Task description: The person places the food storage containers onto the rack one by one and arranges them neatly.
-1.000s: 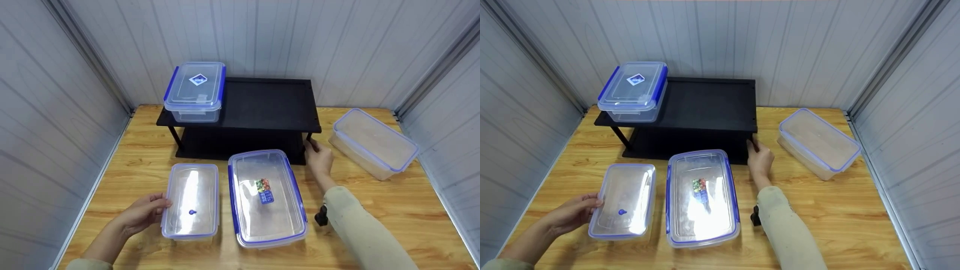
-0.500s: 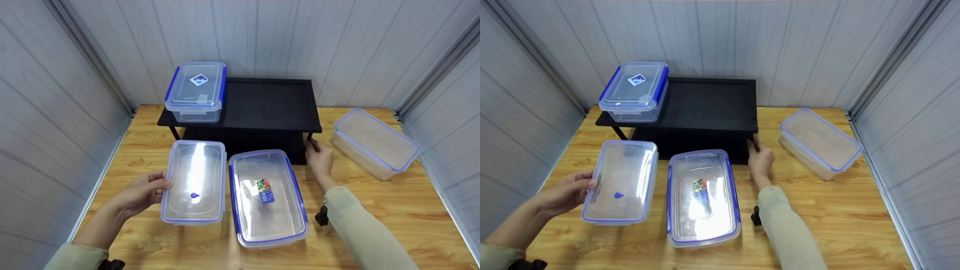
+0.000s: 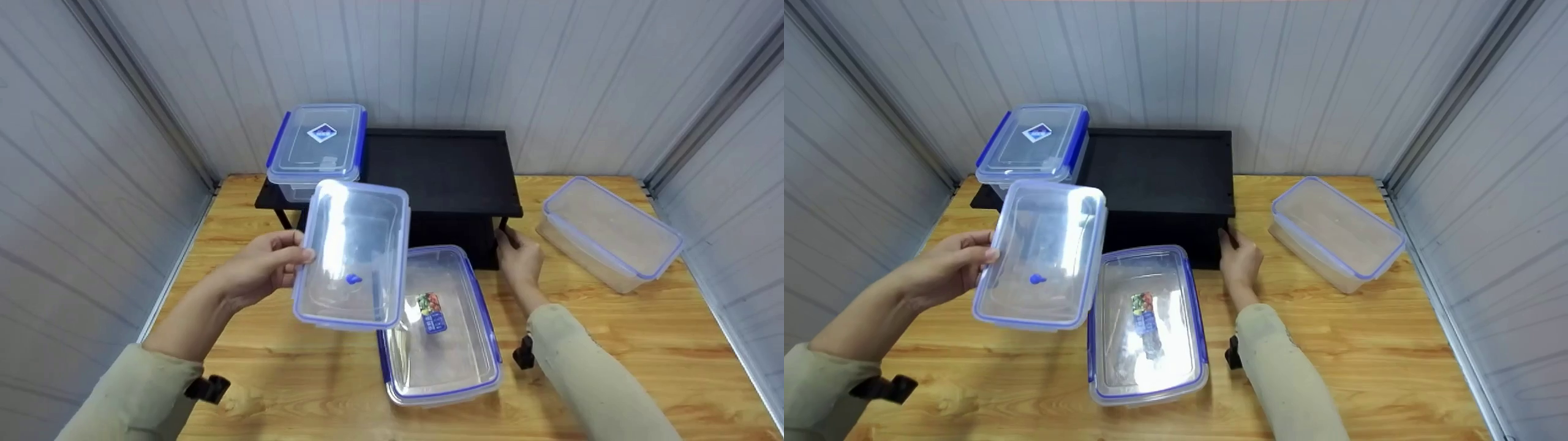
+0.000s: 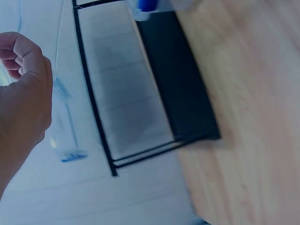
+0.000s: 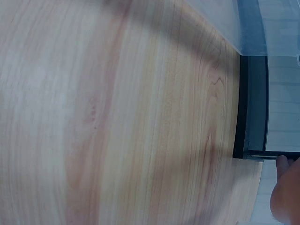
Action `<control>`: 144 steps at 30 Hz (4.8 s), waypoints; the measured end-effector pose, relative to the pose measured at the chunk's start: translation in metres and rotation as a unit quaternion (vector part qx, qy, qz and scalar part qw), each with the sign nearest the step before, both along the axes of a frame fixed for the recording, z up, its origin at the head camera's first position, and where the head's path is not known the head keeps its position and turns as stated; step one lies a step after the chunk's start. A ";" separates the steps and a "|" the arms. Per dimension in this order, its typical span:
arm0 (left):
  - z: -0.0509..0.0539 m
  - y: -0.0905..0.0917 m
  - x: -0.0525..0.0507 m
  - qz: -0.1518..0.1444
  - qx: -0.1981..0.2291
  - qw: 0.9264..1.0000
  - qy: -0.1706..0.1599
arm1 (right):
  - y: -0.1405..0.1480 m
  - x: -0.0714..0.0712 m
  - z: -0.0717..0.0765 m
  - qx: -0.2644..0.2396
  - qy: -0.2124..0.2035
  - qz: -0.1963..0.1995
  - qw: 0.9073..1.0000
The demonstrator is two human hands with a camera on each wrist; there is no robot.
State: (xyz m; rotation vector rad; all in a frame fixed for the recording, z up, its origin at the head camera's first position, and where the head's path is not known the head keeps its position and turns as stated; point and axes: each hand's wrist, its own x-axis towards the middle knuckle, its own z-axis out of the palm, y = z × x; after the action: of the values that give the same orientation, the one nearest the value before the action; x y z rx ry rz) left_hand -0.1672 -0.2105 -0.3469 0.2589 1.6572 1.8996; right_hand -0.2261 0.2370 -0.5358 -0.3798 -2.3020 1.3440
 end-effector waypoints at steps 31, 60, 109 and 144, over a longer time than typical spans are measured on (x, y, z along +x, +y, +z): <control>0.046 0.140 -0.091 0.072 0.021 0.997 -0.009 | -0.002 -0.003 -0.001 0.002 0.029 -0.012 0.999; 0.019 0.182 -0.136 0.167 0.003 0.984 -0.066 | -0.011 0.005 0.000 0.000 0.029 -0.008 1.000; 0.044 0.171 -0.097 0.230 -0.293 0.906 0.200 | -0.005 0.006 0.002 0.015 0.029 0.005 0.999; -0.086 0.076 0.024 0.230 -0.168 0.951 0.117 | -0.002 0.003 -0.001 0.014 0.046 -0.002 0.999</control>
State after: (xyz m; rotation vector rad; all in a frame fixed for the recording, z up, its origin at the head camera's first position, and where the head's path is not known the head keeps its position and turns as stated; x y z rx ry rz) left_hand -0.1432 -0.1349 -0.4332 -0.0526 2.3316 1.9125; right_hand -0.2227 0.2350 -0.5371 -0.3087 -2.2406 1.2990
